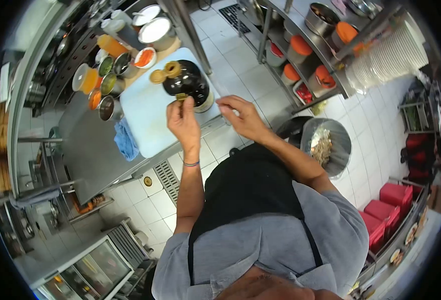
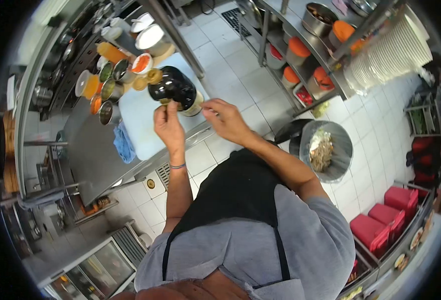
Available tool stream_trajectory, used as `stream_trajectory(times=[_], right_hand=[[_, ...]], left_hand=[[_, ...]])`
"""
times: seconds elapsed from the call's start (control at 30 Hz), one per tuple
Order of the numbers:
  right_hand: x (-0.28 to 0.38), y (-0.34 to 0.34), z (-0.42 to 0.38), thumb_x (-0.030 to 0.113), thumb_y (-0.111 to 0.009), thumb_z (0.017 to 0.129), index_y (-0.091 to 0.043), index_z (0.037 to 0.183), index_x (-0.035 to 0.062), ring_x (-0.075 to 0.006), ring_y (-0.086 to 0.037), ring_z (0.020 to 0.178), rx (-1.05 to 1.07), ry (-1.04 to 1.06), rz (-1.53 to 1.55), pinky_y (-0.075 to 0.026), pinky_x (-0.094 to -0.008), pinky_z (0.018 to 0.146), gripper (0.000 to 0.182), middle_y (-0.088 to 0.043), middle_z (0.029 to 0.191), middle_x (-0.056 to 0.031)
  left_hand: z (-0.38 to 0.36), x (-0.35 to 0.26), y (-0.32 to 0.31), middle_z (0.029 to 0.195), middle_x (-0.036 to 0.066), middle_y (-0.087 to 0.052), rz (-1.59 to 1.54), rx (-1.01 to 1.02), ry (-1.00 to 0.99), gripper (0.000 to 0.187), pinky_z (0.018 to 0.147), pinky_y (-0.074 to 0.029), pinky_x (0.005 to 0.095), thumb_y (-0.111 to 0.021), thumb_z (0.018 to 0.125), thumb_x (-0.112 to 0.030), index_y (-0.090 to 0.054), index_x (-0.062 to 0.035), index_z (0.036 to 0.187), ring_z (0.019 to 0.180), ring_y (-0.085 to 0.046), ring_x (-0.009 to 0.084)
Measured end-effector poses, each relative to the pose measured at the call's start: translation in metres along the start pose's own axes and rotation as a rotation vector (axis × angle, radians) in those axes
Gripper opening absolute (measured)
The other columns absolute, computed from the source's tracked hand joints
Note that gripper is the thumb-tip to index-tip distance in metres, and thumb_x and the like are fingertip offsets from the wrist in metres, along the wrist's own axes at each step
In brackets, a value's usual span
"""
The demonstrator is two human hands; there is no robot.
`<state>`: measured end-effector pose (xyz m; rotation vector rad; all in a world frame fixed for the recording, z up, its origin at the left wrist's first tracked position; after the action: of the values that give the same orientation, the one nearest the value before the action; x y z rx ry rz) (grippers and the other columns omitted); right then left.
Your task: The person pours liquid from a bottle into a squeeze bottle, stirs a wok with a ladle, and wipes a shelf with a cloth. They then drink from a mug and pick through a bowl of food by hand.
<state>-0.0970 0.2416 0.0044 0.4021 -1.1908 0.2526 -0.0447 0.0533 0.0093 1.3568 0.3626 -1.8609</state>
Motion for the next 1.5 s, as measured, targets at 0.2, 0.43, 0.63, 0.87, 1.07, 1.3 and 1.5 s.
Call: stream_trajectory(times=[0.2, 0.43, 0.63, 0.87, 1.07, 1.3, 1.5], right_hand=[[0.026, -0.048, 0.044, 0.014, -0.06, 0.101, -0.061, 0.108, -0.0052, -0.0151, -0.064, 0.093, 0.113, -0.127, -0.196, -0.054, -0.0303, 0.077, 0.021, -0.065, 0.099, -0.0127], [-0.015, -0.046, 0.048, 0.023, -0.059, 0.103, -0.058, 0.101, 0.0032, -0.0058, -0.054, 0.082, 0.194, -0.255, 0.482, -0.047, -0.0246, 0.071, 0.02, -0.059, 0.088, 0.0028], [-0.011, 0.002, 0.077, 0.026, -0.058, 0.104, -0.058, 0.105, 0.0036, -0.0048, -0.049, 0.081, 0.24, -0.257, 0.688, -0.044, -0.0237, 0.07, 0.023, -0.056, 0.092, 0.005], [-0.023, 0.102, 0.134, 0.022, -0.053, 0.106, -0.054, 0.115, 0.0006, -0.0039, -0.052, 0.092, 0.35, -0.212, 0.72, -0.048, -0.0221, 0.079, 0.023, -0.058, 0.101, 0.0014], [-0.055, 0.182, 0.203, 0.017, -0.058, 0.104, -0.056, 0.116, -0.0013, -0.0055, -0.053, 0.091, 0.301, -0.242, 0.64, -0.049, -0.024, 0.08, 0.022, -0.059, 0.098, -0.0003], [-0.11, 0.234, 0.274, 0.023, -0.057, 0.105, -0.054, 0.125, 0.0001, -0.0049, -0.052, 0.097, 0.178, -0.245, 0.502, -0.047, -0.0232, 0.085, 0.03, -0.059, 0.109, 0.0005], [-0.164, 0.241, 0.338, 0.024, -0.057, 0.105, -0.055, 0.122, -0.0006, -0.0051, -0.053, 0.093, 0.101, -0.277, 0.469, -0.046, -0.0235, 0.084, 0.03, -0.06, 0.103, 0.0009]], left_hand=[[-0.036, 0.024, -0.011, 0.119, 0.009, -0.063, -0.694, 0.098, 0.351, 0.035, 0.095, -0.05, 0.0307, -0.049, 0.108, -0.02, -0.055, 0.0041, 0.132, 0.107, -0.06, 0.0144], [-0.009, -0.054, 0.013, 0.129, 0.02, -0.057, -0.074, 0.13, 0.009, 0.045, 0.103, -0.046, 0.0385, -0.06, 0.1, -0.015, -0.047, 0.0059, 0.138, 0.122, -0.055, 0.0259], [0.037, -0.102, -0.064, 0.136, 0.026, -0.052, 0.084, 0.151, -0.306, 0.059, 0.108, -0.04, 0.0468, -0.064, 0.095, -0.017, -0.04, 0.007, 0.143, 0.126, -0.051, 0.0417], [0.066, -0.115, -0.18, 0.135, 0.02, -0.054, -0.025, 0.073, -0.23, 0.053, 0.106, -0.043, 0.0385, -0.048, 0.09, 0.008, -0.038, 0.0053, 0.143, 0.121, -0.055, 0.0264], [0.123, -0.124, -0.284, 0.129, 0.019, -0.055, -0.185, 0.042, -0.17, 0.041, 0.103, -0.043, 0.0369, -0.052, 0.101, -0.01, -0.038, 0.0035, 0.138, 0.115, -0.055, 0.022], [0.196, -0.111, -0.375, 0.117, 0.019, -0.062, -0.175, 0.189, -0.192, 0.053, 0.099, -0.045, 0.0367, -0.044, 0.106, -0.033, -0.035, 0.0078, 0.138, 0.108, -0.059, 0.023], [0.274, -0.067, -0.435, 0.101, 0.014, -0.065, -0.347, 0.273, -0.075, 0.049, 0.084, -0.051, 0.0319, -0.043, 0.105, -0.027, -0.038, 0.0078, 0.14, 0.09, -0.062, 0.0186]])
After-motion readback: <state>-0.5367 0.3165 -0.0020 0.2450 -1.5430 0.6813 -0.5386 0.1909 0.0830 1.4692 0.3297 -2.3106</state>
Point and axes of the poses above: each hand's wrist, its own z-axis towards the middle knuckle, its own y-axis out of the back of the hand, x = y × z, the point moved 7 cm from there along z, towards the middle knuckle
